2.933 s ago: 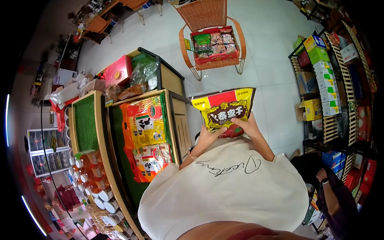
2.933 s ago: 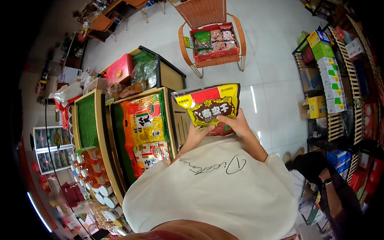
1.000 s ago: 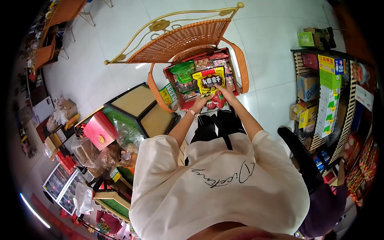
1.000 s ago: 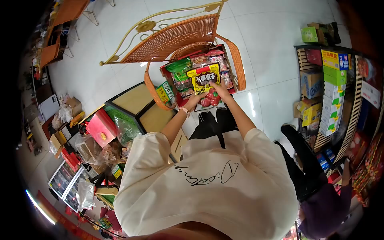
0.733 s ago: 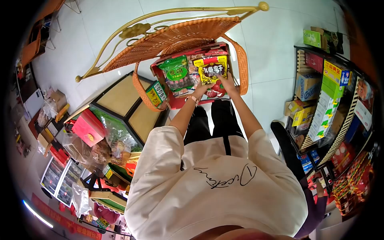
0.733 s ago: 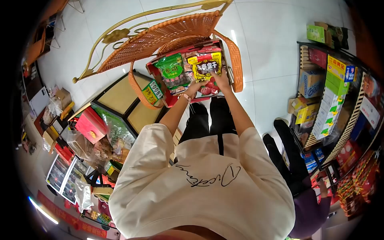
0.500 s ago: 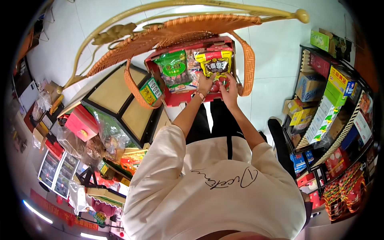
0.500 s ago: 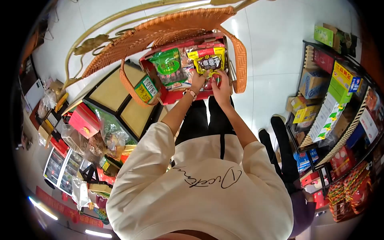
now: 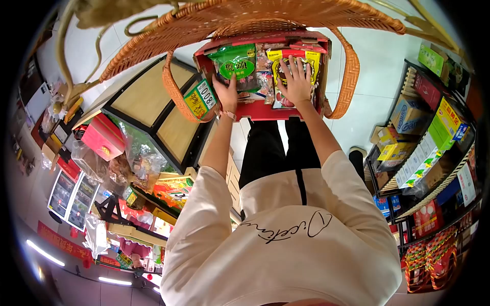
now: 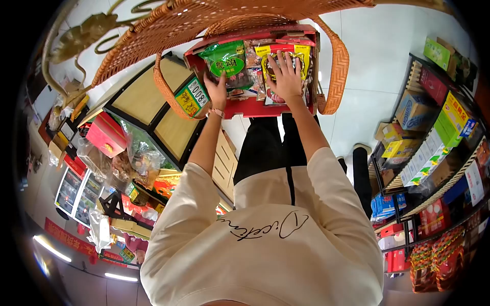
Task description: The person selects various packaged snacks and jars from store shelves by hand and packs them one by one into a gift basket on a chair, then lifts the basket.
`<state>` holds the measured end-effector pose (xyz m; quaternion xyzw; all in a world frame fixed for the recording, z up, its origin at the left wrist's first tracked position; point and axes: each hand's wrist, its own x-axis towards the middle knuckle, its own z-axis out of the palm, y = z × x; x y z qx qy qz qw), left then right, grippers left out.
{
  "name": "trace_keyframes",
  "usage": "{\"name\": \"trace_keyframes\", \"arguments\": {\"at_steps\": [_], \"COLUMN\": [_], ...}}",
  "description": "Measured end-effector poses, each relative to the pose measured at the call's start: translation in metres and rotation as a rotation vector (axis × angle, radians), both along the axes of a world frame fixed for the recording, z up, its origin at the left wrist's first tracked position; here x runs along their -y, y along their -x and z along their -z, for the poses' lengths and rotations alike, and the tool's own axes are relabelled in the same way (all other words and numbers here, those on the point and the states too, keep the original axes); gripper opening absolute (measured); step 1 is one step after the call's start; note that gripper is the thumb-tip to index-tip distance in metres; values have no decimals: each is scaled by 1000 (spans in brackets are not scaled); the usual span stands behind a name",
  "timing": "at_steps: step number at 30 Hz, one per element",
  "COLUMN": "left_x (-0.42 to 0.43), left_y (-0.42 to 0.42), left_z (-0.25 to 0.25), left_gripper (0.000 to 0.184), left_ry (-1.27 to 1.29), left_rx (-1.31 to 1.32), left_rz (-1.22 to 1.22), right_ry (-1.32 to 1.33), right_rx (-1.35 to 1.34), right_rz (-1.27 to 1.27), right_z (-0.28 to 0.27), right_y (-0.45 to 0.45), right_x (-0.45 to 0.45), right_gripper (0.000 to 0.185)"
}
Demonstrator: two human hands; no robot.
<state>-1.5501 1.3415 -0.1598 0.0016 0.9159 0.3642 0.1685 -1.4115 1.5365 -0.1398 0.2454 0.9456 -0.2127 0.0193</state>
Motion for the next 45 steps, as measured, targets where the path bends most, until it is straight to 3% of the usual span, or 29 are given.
{"name": "trace_keyframes", "arguments": {"at_steps": [1,2,5,6,10,13,14,17,18,21,23,24,25,27,30,37,38,41,45], "left_x": [-5,-5,-20,-1,26,52,59,63,61,58,44,36,36,49,35,55,59,58,56], "left_y": [9,19,29,26,19,13,14,11,4,-9,-14,-13,-13,-13,-7,-7,-10,-9,-9], "left_z": [-2,4,-15,13,13,15,12,17,22,35,16,5,0,4,-31,-38,-29,-43,-45], "left_gripper": [63,62,59,48,30,28,26,24,26,27,27,28,29,31,26,24,24,24,28], "left_ry": [-154,-167,69,67,-116,-224,-158,-171,-221,-23,-181,-283,-378,-320,-202,-122,-216,-183,-237], "left_rx": [228,224,291,233,399,570,676,728,658,414,479,488,503,465,415,276,252,453,440], "left_rz": [-117,2,30,100,236,293,313,231,199,205,55,-5,-66,72,149,143,113,43,181], "right_ry": [-1,-7,-4,-8,-7,-5,-5,-5,-9,-25,-76,250,294,332,65,-26,-34,141,208], "right_rx": [-2,-8,31,28,41,37,28,25,22,-15,-59,-272,-307,-27,30,0,58,135,72], "right_rz": [4,0,-16,-16,-18,-17,-16,-13,-14,-90,-251,-468,-511,-593,-468,-189,-200,-281,-414], "right_z": [-2,-1,2,2,-2,2,3,2,2,3,9,16,3,5,17,30,33,9,18], "right_y": [0,0,-2,-1,-3,0,-1,-2,-2,-2,-6,-9,-3,1,8,20,20,22,14], "right_x": [0,0,1,1,2,1,1,0,1,3,6,23,30,53,73,97,100,93,77], "right_gripper": [60,60,60,60,59,59,58,58,58,52,43,27,19,16,18,20,23,28,28]}}
